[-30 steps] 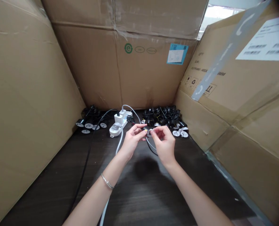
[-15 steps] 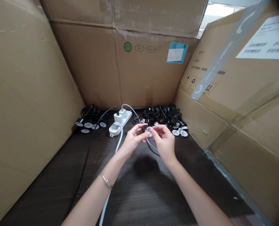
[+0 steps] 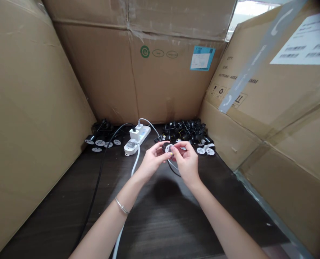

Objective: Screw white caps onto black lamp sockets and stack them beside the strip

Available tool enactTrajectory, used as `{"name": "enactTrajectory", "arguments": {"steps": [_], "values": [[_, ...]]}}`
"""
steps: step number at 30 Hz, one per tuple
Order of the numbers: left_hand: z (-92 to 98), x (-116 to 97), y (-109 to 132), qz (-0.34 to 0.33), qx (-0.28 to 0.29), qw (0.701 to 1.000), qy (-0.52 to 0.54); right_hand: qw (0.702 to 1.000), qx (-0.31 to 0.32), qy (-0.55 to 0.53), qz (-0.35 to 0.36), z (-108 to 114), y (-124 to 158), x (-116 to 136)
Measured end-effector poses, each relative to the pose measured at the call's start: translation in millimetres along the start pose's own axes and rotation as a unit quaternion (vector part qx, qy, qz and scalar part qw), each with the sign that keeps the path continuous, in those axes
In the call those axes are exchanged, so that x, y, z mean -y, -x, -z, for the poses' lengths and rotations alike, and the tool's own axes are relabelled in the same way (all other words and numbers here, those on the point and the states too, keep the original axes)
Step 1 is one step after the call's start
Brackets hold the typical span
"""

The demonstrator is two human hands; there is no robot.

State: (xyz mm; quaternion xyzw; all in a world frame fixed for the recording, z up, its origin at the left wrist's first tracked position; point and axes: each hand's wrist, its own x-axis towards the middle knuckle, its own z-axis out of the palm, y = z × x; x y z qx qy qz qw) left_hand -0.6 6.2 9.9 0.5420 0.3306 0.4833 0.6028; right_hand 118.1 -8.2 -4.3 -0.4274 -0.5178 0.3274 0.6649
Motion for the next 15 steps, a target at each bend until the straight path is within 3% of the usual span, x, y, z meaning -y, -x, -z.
{"name": "enactTrajectory", "arguments": {"steps": [5, 15], "values": [[-1.1, -1.0, 1.1, 0.012, -0.009, 1.000, -0.013, 1.000, -0.012, -0.016, -0.007, 0.0, -3.0, -0.3], [2.0, 2.2, -3.2, 0.013, -0.009, 1.000, -0.015, 0.990, 0.063, -0.082, -0.099, 3.3, -9.2, -0.7]]}}
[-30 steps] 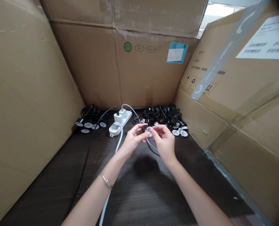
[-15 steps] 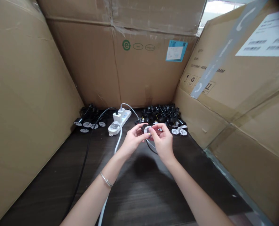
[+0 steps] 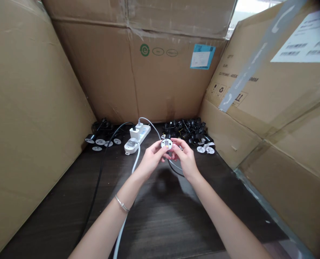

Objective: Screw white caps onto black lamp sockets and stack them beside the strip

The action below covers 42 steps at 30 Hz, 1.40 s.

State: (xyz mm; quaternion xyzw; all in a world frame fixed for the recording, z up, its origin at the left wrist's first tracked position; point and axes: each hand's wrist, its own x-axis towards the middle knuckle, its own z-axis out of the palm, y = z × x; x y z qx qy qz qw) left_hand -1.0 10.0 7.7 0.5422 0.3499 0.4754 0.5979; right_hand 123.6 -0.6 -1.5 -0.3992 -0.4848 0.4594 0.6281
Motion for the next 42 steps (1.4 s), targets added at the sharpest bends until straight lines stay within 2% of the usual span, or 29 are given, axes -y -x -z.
{"name": "enactTrajectory", "arguments": {"steps": [2, 10, 17, 26, 29, 34, 42], "values": [[1.7, 0.5, -0.4, -0.001, 0.000, 1.000, -0.007, 1.000, 0.024, 0.001, -0.013, 0.2, -0.8, -0.3], [1.7, -3.0, 2.4, -0.023, -0.001, 0.999, -0.032, 0.998, 0.058, 0.021, 0.007, -1.5, 1.6, 0.5], [0.4, -0.9, 3.2, -0.041, 0.016, 0.999, -0.028, 0.999, 0.037, 0.001, -0.001, 0.6, -2.3, 4.6], [1.3, -0.2, 1.7, -0.056, 0.026, 0.995, -0.084, 1.000, -0.013, -0.007, -0.001, -2.0, 0.4, 5.9], [1.7, 1.2, 0.2, -0.053, 0.025, 0.992, -0.108, 1.000, -0.008, -0.015, -0.014, 0.2, -1.7, 4.5], [1.8, 2.8, -1.2, -0.051, -0.012, 0.995, -0.090, 0.999, 0.006, -0.018, -0.026, -0.6, -1.6, 3.4], [-0.3, 5.0, -0.4, -0.073, -0.017, 0.994, -0.085, 0.999, 0.023, -0.013, -0.022, -3.1, 0.6, -3.6]]}}
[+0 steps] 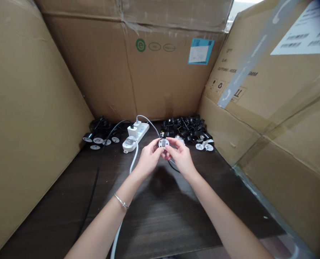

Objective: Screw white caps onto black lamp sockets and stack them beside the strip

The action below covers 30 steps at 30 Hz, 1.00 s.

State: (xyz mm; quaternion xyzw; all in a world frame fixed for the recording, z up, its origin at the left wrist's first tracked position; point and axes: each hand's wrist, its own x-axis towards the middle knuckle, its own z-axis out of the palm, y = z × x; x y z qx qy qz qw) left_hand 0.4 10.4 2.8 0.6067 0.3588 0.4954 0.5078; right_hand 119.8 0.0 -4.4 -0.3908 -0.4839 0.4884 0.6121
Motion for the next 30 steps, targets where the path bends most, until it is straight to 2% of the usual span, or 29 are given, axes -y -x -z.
{"name": "enactTrajectory", "arguments": {"steps": [5, 9, 14, 17, 23, 27, 30], "values": [[-1.1, -2, 0, 0.005, 0.011, 1.000, 0.013, 0.997, -0.041, 0.063, -0.007, 6, -3, -1], [0.4, -2, 0, 0.019, 0.004, 1.000, -0.002, 0.992, -0.019, 0.125, 0.027, 6, -3, -3], [-0.1, 4, 3, -0.046, -0.041, 0.991, -0.117, 0.988, 0.017, 0.147, 0.039, 2, 1, -7], [-1.0, 3, 6, -0.066, -0.040, 0.980, -0.181, 0.986, 0.037, 0.162, 0.027, 1, 3, -4], [-2.9, -5, 10, -0.065, -0.032, 0.979, -0.192, 0.974, 0.008, 0.217, 0.068, -3, 10, 0], [-3.7, -4, 10, -0.091, -0.049, 0.973, -0.204, 0.944, -0.022, 0.312, 0.103, -4, 15, -3], [-3.9, -1, 10, -0.093, -0.058, 0.973, -0.201, 0.918, -0.019, 0.383, 0.104, -2, 16, -5]]}}
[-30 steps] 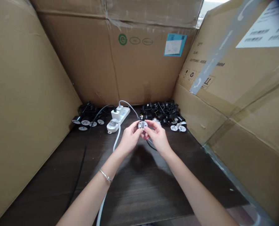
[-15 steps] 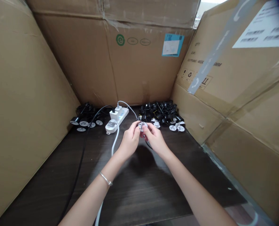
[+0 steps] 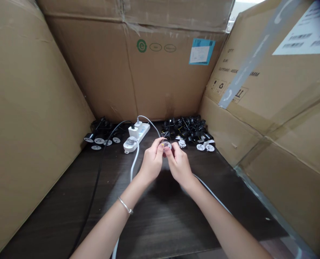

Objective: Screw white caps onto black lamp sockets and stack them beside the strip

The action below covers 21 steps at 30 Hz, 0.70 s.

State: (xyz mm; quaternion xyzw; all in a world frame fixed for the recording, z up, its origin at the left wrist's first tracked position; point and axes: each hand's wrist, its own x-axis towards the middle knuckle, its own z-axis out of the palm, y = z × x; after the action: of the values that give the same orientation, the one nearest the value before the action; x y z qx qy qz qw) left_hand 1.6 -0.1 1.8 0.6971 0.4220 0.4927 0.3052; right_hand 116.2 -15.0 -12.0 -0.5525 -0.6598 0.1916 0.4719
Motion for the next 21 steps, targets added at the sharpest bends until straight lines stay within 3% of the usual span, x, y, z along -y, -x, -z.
{"name": "enactTrajectory", "arguments": {"steps": [7, 14, 21], "values": [[-2.1, 1, 0, -0.011, -0.016, 1.000, -0.017, 0.999, -0.012, 0.047, 0.015, 1, 0, 0], [-8.4, 3, 5, 0.010, -0.081, 0.994, -0.074, 0.999, 0.009, 0.045, 0.028, -3, -4, -7], [-11.2, 7, 4, 0.041, -0.049, 0.998, 0.017, 0.999, 0.022, -0.023, 0.027, -6, -7, -17]]}}
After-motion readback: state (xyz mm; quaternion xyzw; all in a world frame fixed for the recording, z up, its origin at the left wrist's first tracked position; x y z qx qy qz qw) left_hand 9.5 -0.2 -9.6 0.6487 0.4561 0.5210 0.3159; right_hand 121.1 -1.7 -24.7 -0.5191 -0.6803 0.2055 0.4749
